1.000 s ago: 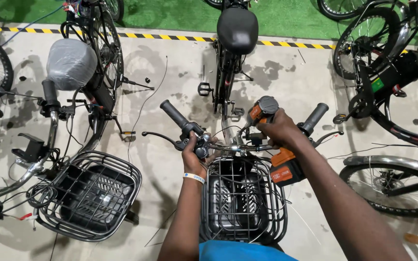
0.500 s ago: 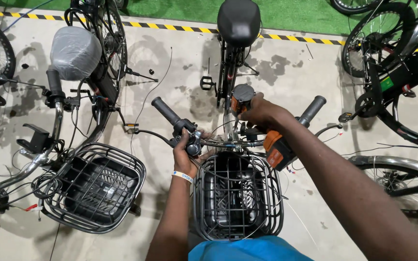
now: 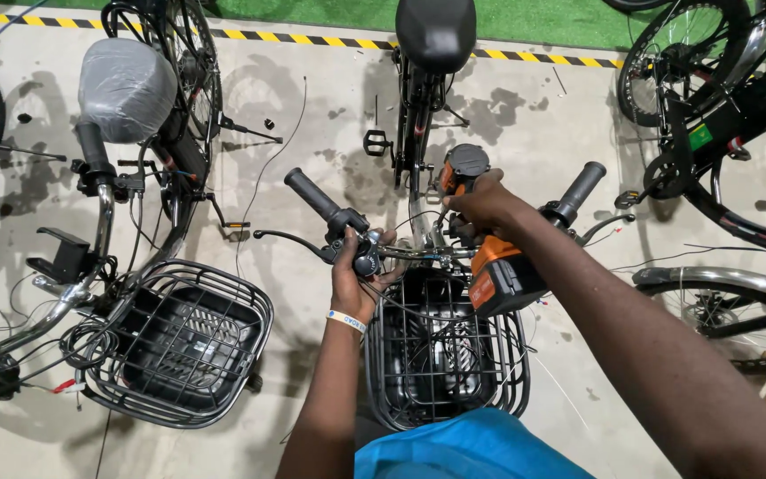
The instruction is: The person uses a cordless impact driver to tighten bolts on the handlebars and stem of a bicycle. They work on multiple bikes in a row, securing the handlebars and adjusting the front basket area. The person moves between different bicycles to perform the same assembly steps.
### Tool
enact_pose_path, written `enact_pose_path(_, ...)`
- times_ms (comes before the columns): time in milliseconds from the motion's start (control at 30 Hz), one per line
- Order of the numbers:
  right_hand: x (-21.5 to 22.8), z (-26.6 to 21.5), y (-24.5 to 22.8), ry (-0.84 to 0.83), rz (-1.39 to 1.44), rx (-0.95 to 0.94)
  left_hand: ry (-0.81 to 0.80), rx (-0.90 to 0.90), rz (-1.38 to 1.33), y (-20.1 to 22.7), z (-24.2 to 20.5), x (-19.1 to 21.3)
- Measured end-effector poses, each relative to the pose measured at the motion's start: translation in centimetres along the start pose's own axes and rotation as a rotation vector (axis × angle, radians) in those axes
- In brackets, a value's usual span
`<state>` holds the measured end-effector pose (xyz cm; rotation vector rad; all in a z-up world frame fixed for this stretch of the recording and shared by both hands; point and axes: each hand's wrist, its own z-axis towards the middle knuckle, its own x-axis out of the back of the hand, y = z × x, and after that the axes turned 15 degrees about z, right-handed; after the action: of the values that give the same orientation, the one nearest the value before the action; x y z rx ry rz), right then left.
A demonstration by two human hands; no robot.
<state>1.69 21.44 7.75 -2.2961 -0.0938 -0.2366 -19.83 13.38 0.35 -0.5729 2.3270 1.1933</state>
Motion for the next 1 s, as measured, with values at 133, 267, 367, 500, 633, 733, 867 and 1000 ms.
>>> enact_pose_path(133,0.0,-0.1,0.0,0.042,0.008,0.001,-0.012,-0.004,-0.027,-0.4,0.4,0.2)
enact_pose_path(267,0.3,0.7,0.2,0.036,0.013,-0.015,0.018,-0.033,-0.054,-0.9,0.9,-0.1)
enact_pose_path(367,0.0,0.5,-0.4,0.095,0.141,-0.036,0.026,-0.038,-0.031,-1.6,1.2,0.1)
enact_pose_path(500,1.1,1.0,-0.9,0.021,-0.065,-0.017,0.02,-0.071,0.022,-2.2,0.4,-0.6)
enact_pose_path(633,1.9,1.3,-0.7,-0.047,-0.154,-0.018,0.039,-0.01,-0.034,-2.1,-2.1,-1.3)
enact_pose_path(733,1.6,0.9,-1.1,-0.065,-0.161,-0.018,0.05,0.007,-0.04,-1.6,-2.5,-1.5)
enact_pose_path(867,1.3,0.9,-0.9,-0.071,-0.161,-0.003,0.156,0.032,-0.243,-1.6,-3.6,-1.5)
enact_pose_path(1000,0.5,-0.8,-2.4,-0.036,-0.171,0.057,0.502,-0.179,-0.148,-8.0,-6.0,-1.4)
